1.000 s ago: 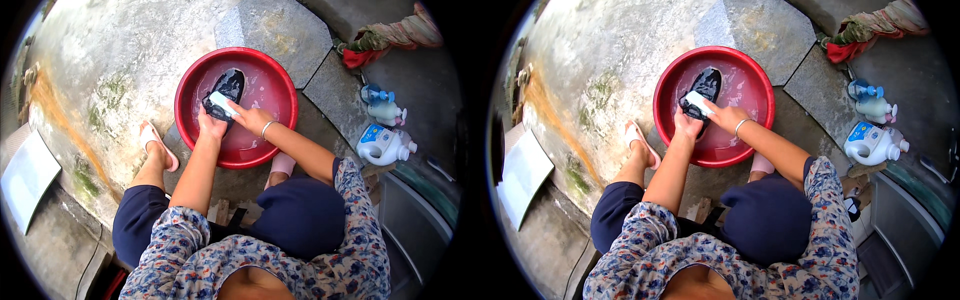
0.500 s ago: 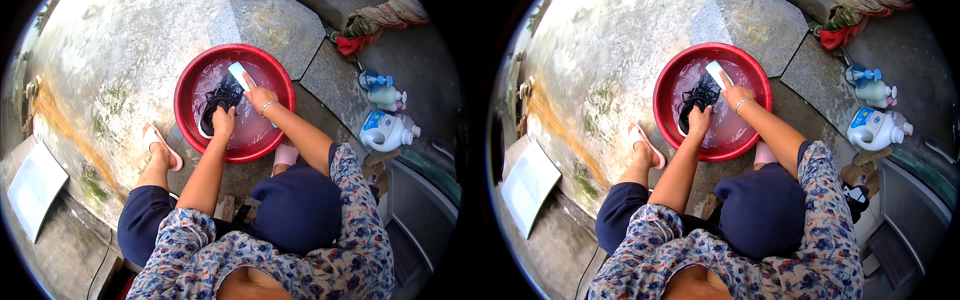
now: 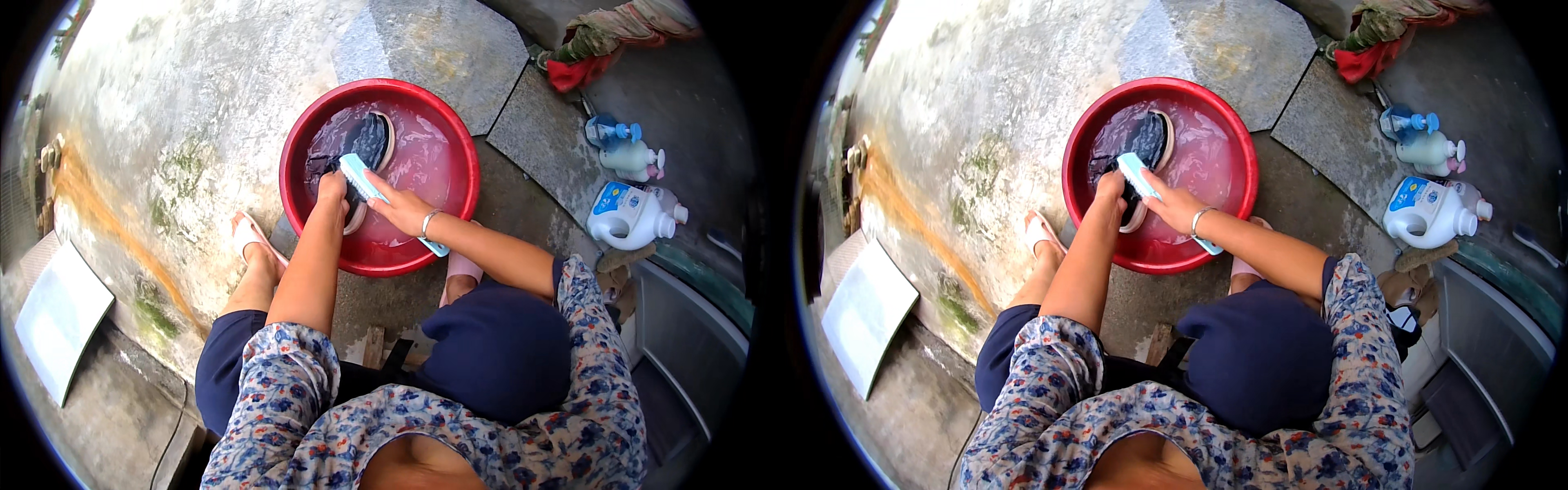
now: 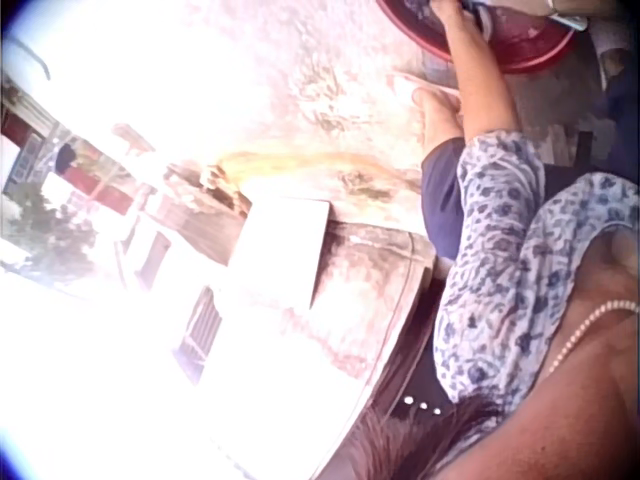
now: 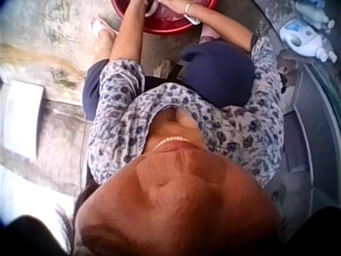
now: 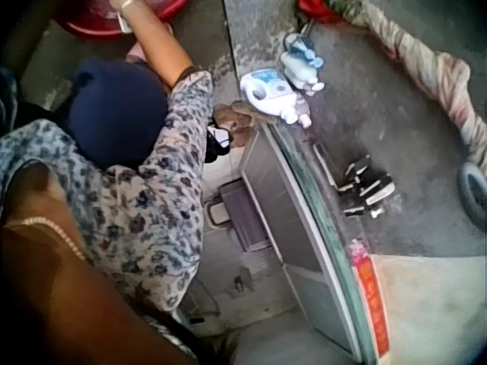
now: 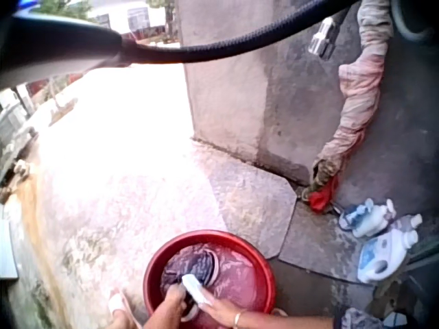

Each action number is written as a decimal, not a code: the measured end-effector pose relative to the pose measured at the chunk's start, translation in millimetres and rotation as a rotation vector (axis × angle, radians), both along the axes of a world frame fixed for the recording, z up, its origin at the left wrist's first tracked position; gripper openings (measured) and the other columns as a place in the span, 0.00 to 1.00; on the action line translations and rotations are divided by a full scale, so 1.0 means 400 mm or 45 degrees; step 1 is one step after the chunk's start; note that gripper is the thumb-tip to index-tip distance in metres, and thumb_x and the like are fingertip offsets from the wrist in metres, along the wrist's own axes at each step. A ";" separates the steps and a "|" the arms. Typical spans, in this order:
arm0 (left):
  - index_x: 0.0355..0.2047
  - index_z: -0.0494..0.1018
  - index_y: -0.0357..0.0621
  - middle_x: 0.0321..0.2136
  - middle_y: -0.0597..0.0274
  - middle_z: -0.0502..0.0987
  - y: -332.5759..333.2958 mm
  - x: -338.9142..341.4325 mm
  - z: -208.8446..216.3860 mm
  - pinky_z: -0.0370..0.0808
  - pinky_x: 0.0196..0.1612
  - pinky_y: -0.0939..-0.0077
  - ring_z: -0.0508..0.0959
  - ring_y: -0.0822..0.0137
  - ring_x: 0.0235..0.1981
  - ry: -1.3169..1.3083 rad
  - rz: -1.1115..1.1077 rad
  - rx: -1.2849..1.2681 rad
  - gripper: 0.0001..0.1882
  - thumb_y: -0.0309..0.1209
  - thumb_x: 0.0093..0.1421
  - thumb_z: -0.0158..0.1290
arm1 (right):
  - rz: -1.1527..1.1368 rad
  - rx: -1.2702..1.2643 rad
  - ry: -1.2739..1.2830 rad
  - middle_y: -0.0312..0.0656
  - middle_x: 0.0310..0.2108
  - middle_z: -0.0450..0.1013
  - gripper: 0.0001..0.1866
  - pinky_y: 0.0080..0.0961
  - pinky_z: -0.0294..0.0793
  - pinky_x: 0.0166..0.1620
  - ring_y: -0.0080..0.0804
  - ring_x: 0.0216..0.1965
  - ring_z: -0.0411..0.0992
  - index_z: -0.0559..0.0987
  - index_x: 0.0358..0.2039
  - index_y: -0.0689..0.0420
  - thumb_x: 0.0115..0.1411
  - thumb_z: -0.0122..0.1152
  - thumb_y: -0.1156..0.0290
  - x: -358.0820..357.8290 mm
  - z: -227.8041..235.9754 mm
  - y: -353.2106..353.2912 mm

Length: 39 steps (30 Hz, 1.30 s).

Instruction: The person cleans a shoe using a brush and soapy water in a red basin, then applies a cleaning paste with a cloth to the white sole and upper, and finally brushes the shoe again to finish.

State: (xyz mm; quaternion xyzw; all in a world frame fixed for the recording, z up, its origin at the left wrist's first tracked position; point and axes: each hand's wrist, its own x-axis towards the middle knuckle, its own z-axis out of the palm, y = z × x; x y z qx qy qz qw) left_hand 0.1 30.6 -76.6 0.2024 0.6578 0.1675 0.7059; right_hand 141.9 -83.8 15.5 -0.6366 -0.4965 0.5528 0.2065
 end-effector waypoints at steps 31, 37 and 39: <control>0.53 0.65 0.35 0.44 0.33 0.74 -0.081 -0.101 -0.036 0.67 0.55 0.56 0.72 0.39 0.51 0.619 -0.827 0.766 0.27 0.36 0.55 0.49 | 0.024 -0.031 -0.401 0.62 0.41 0.74 0.33 0.46 0.69 0.47 0.61 0.43 0.72 0.53 0.66 0.37 0.63 0.49 0.52 0.070 0.076 -0.052; 0.49 0.67 0.36 0.44 0.37 0.74 -0.126 0.041 0.068 0.69 0.52 0.53 0.73 0.41 0.48 0.901 -0.860 0.646 0.20 0.28 0.56 0.44 | 0.110 -0.013 -0.541 0.58 0.43 0.73 0.37 0.46 0.72 0.45 0.58 0.41 0.74 0.51 0.67 0.37 0.60 0.53 0.48 0.074 0.068 -0.036; 0.49 0.67 0.35 0.42 0.38 0.74 -0.145 0.067 0.072 0.69 0.51 0.53 0.73 0.42 0.47 0.954 -0.830 0.797 0.20 0.27 0.55 0.44 | 0.159 -0.049 -0.647 0.58 0.43 0.72 0.39 0.46 0.73 0.45 0.57 0.41 0.74 0.49 0.67 0.38 0.59 0.53 0.47 0.057 0.071 -0.002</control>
